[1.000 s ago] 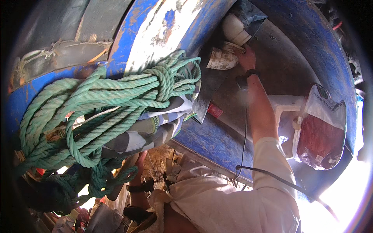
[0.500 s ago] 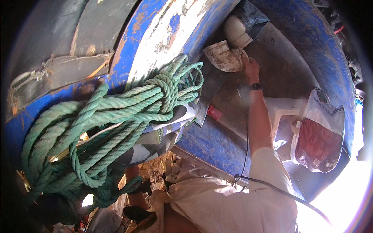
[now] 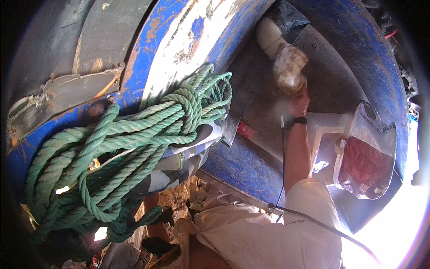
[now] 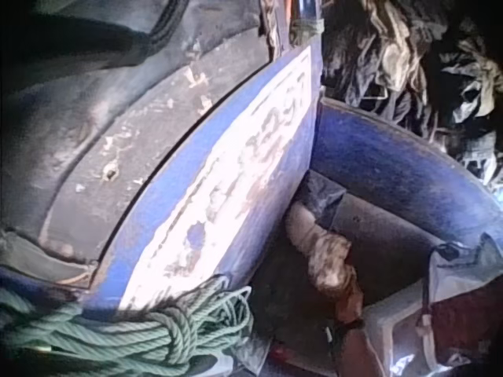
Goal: The person picks up a white PVC pipe and a wooden stick, then uses tape to secure the stick to the pipe. They handle a small container and a bucket, moving items around a cluttered workspace before placing the assembled pipe and stick on the floor.
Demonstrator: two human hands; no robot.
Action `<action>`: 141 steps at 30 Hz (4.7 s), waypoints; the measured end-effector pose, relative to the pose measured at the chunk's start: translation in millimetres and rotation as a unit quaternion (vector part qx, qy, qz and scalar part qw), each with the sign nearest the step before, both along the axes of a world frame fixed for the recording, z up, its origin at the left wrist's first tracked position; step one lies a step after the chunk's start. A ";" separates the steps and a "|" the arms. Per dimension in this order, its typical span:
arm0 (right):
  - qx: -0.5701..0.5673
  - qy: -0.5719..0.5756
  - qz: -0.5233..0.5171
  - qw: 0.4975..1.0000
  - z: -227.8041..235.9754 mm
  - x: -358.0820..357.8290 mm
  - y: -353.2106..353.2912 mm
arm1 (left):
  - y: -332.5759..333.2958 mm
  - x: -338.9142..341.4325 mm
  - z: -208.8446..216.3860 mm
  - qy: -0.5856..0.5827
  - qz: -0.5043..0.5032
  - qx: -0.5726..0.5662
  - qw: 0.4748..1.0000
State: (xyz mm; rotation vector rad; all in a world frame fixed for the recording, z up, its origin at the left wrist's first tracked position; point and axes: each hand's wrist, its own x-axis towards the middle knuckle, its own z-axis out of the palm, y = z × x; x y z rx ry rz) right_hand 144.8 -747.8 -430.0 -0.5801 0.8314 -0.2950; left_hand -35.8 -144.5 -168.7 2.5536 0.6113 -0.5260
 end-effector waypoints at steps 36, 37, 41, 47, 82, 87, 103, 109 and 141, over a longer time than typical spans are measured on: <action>-0.714 0.083 0.465 0.517 -30.7 16.0 48.5 | 5.5 -1.7 -7.9 -0.002 -0.027 -0.010 1.000; -0.685 0.105 0.504 0.516 -28.8 16.3 45.5 | 5.6 -1.4 -7.7 -0.001 -0.024 -0.009 1.000; -0.599 0.150 0.599 0.510 -10.8 27.6 26.0 | 5.0 -0.5 -8.8 0.004 -0.017 -0.013 1.000; -0.078 0.101 0.293 0.948 12.7 57.9 31.3 | 3.2 4.1 -10.0 0.010 -0.019 -0.019 1.000; -0.428 0.123 0.398 0.802 163.3 -15.4 39.8 | -3.8 51.0 12.9 -0.108 -0.041 -0.490 0.864; -0.449 0.029 0.351 0.821 256.9 -63.2 102.5 | 54.8 66.5 10.9 -0.185 -0.037 -0.458 0.869; -0.554 -0.059 0.546 0.625 308.6 -169.1 335.4 | 65.9 175.0 -27.0 -0.230 -0.117 -0.381 0.888; -0.594 -0.097 0.630 0.491 282.3 -130.8 368.8 | 54.0 179.1 -30.7 -0.272 -0.074 -0.330 0.901; -0.603 0.036 0.712 0.358 202.0 -119.5 590.1 | 478.3 -144.8 -282.2 0.079 0.472 -0.411 0.776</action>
